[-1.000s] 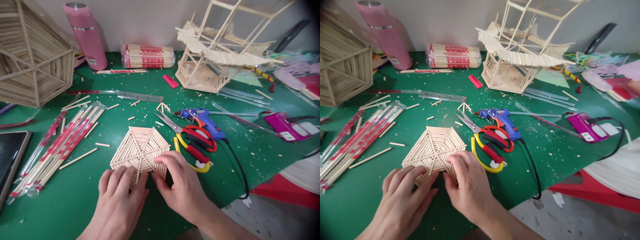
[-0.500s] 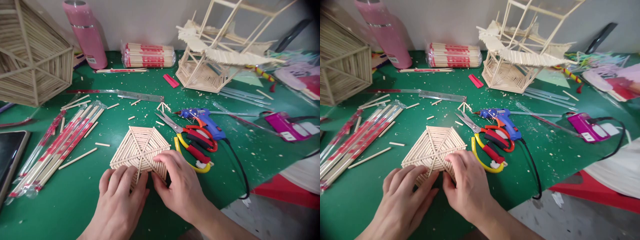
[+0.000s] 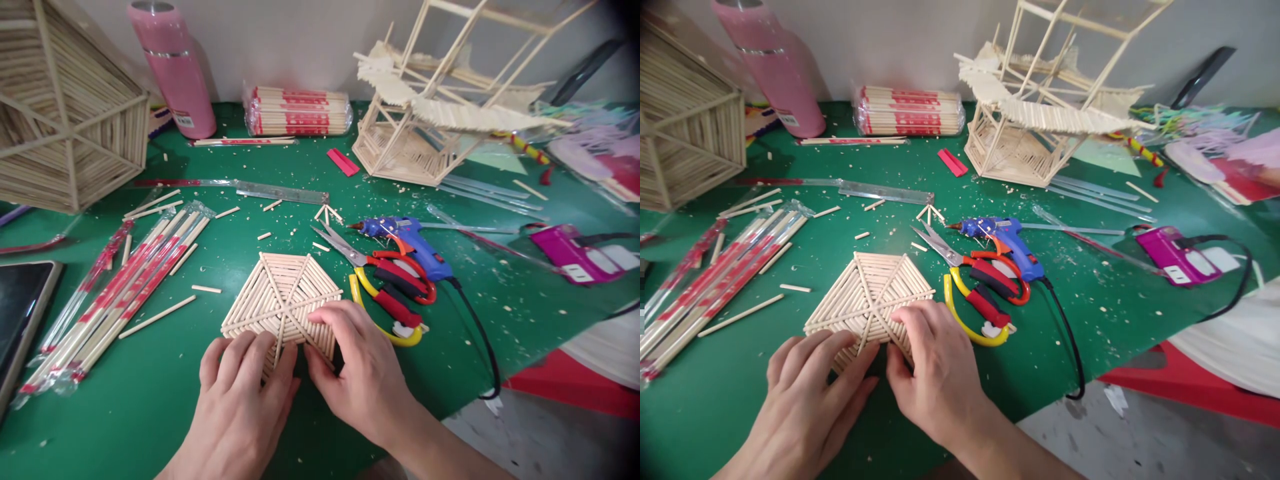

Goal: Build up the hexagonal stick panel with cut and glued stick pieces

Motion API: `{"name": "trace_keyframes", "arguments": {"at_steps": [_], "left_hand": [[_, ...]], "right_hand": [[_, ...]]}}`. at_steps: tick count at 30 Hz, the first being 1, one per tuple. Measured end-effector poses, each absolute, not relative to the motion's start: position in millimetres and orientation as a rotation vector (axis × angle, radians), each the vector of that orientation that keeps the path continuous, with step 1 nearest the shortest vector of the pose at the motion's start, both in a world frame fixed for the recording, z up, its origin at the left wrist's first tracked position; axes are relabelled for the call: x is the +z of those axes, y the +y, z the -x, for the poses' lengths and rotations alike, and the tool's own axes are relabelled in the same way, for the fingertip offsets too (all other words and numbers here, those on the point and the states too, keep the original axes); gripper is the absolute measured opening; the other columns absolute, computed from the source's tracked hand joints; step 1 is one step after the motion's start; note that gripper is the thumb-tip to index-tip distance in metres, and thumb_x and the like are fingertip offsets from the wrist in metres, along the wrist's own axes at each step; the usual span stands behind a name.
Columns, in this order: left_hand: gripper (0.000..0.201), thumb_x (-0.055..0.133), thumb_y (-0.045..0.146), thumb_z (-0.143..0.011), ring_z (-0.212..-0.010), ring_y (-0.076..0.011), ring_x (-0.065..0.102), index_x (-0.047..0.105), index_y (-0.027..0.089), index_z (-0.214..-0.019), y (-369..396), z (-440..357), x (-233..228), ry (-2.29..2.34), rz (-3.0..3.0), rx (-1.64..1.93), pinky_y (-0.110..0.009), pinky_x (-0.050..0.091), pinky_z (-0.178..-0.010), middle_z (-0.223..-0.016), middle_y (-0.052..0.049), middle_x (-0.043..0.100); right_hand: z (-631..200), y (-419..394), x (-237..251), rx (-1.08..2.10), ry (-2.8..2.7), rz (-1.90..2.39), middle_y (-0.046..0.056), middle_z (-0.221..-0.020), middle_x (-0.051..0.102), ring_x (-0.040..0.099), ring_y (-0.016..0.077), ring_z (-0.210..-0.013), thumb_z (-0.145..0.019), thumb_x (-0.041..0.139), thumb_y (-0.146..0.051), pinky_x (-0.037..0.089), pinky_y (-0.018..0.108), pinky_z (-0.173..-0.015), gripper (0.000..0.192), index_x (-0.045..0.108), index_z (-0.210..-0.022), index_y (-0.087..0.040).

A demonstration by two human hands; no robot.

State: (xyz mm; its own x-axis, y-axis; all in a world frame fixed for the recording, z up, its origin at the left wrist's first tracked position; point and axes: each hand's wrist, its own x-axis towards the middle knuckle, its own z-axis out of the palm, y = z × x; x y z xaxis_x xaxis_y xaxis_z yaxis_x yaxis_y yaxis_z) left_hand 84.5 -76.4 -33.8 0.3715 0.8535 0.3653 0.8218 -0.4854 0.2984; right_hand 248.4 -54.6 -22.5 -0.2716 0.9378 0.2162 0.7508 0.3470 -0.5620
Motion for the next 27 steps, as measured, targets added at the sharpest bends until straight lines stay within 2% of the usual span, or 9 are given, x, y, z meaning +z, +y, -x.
{"name": "trace_keyframes", "arguments": {"at_steps": [19, 27], "left_hand": [[0.023, 0.045, 0.022, -0.087, -0.091, -0.0259, 0.049, 0.065, 0.017, -0.097, -75.2, -81.2, -30.6, 1.516, -2.647, 0.689, -0.043, 0.032, -0.082, -0.093, -0.011, 0.061], [0.023, 0.049, 0.025, -0.086, -0.094, -0.0266, 0.048, 0.062, 0.018, -0.103, -76.9, -77.5, -32.7, 1.489, -2.681, 0.605, -0.044, 0.032, -0.083, -0.099, -0.011, 0.059]], "right_hand": [[-247.5, -54.0, -23.0, 0.493, -2.102, 1.466, 0.008, -0.091, 0.056, 0.053, 0.0235, -0.086, -0.073, 0.051, -0.008, 0.048, 0.041, -0.072, 0.028, 0.048, -0.099, -0.017], [-247.3, -52.9, -22.4, 0.492, -2.094, 1.477, 0.008, -0.091, 0.057, 0.053, 0.0235, -0.086, -0.071, 0.051, -0.008, 0.048, 0.040, -0.072, 0.029, 0.049, -0.099, -0.017]]}}
